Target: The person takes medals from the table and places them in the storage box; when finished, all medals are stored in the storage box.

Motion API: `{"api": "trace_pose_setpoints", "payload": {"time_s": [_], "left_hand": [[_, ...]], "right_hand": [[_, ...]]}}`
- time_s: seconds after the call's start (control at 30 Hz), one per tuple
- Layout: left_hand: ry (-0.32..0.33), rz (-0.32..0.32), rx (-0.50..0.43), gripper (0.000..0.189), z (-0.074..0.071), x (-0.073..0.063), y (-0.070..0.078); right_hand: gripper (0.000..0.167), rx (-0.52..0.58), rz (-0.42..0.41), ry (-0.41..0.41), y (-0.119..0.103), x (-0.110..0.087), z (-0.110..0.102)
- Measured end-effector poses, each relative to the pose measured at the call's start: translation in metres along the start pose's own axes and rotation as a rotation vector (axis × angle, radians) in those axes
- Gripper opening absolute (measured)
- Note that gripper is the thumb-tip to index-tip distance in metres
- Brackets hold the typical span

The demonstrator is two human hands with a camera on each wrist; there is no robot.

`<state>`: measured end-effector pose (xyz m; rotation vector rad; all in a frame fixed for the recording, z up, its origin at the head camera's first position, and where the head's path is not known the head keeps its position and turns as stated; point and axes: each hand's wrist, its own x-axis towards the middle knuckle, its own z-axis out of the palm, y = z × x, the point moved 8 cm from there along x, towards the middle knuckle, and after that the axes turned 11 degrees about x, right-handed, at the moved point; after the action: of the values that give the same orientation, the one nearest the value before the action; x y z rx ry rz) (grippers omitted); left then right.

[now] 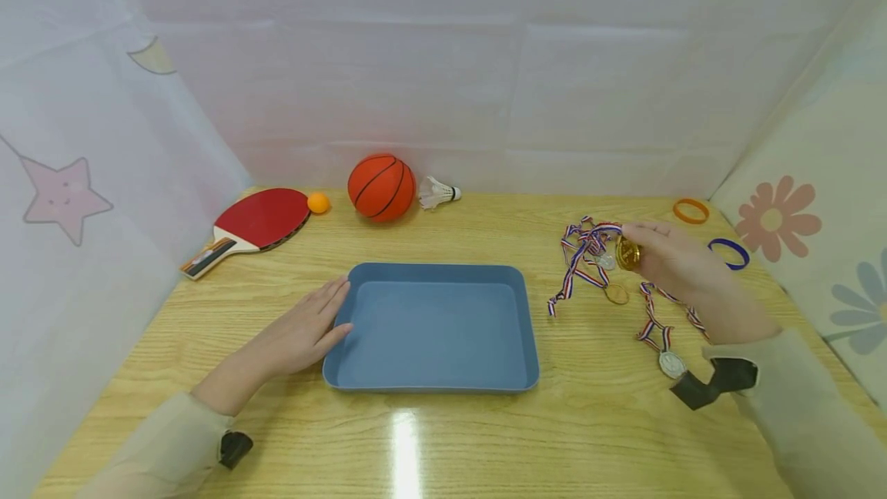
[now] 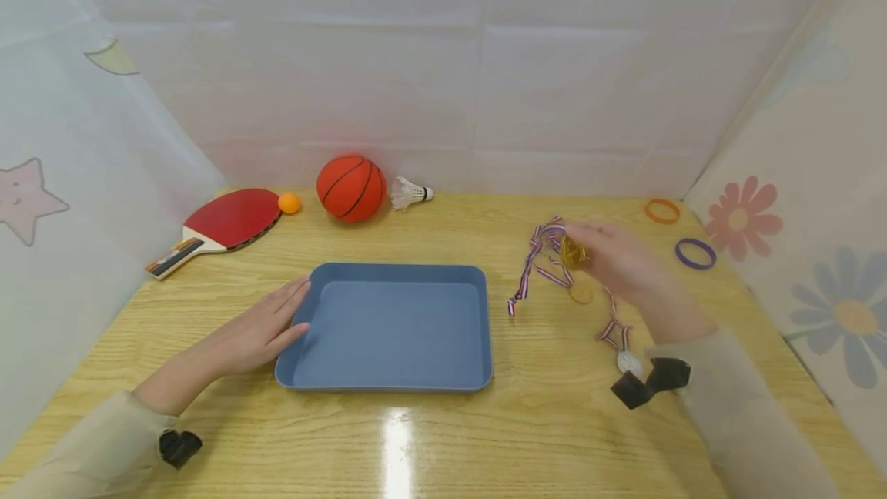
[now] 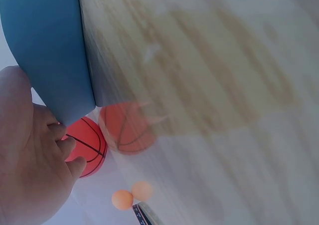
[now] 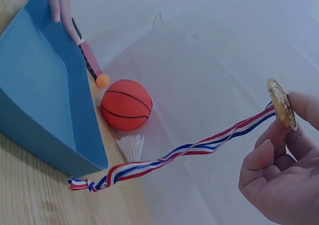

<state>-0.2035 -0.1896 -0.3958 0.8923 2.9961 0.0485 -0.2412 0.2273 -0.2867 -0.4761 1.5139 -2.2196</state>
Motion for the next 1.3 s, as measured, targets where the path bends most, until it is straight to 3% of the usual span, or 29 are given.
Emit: {"api": "trace_pose_setpoints", "payload": {"time_s": [0.13, 0.3, 0.5, 0.67, 0.87, 1.1, 1.3], "left_hand": [[-0.003, 0.002, -0.003, 0.067, -0.001, 0.0, 0.0], [-0.003, 0.007, -0.001, 0.067, -0.001, 0.0, 0.0], [-0.006, 0.009, -0.006, 0.067, -0.002, -0.001, 0.0], [-0.008, 0.009, 0.003, 0.067, -0.002, -0.002, 0.0], [-0.016, 0.008, -0.001, 0.067, -0.001, -0.002, -0.001], [-0.014, 0.011, -0.015, 0.064, -0.001, -0.002, -0.002], [-0.022, 0.007, -0.014, 0.062, 0.0, -0.002, -0.002]], "right_hand": [[0.03, 0.048, -0.014, -0.051, -0.011, 0.009, 0.02], [0.026, 0.09, -0.003, -0.045, -0.021, 0.02, 0.043], [0.022, 0.099, 0.033, -0.088, -0.017, 0.038, 0.078], [0.016, 0.061, 0.107, -0.077, 0.003, 0.057, 0.104], [0.015, -0.017, 0.226, -0.042, 0.044, 0.084, 0.133], [0.017, -0.006, 0.266, -0.054, 0.078, 0.112, 0.16], [0.021, -0.023, 0.27, -0.019, 0.093, 0.133, 0.171]]}}
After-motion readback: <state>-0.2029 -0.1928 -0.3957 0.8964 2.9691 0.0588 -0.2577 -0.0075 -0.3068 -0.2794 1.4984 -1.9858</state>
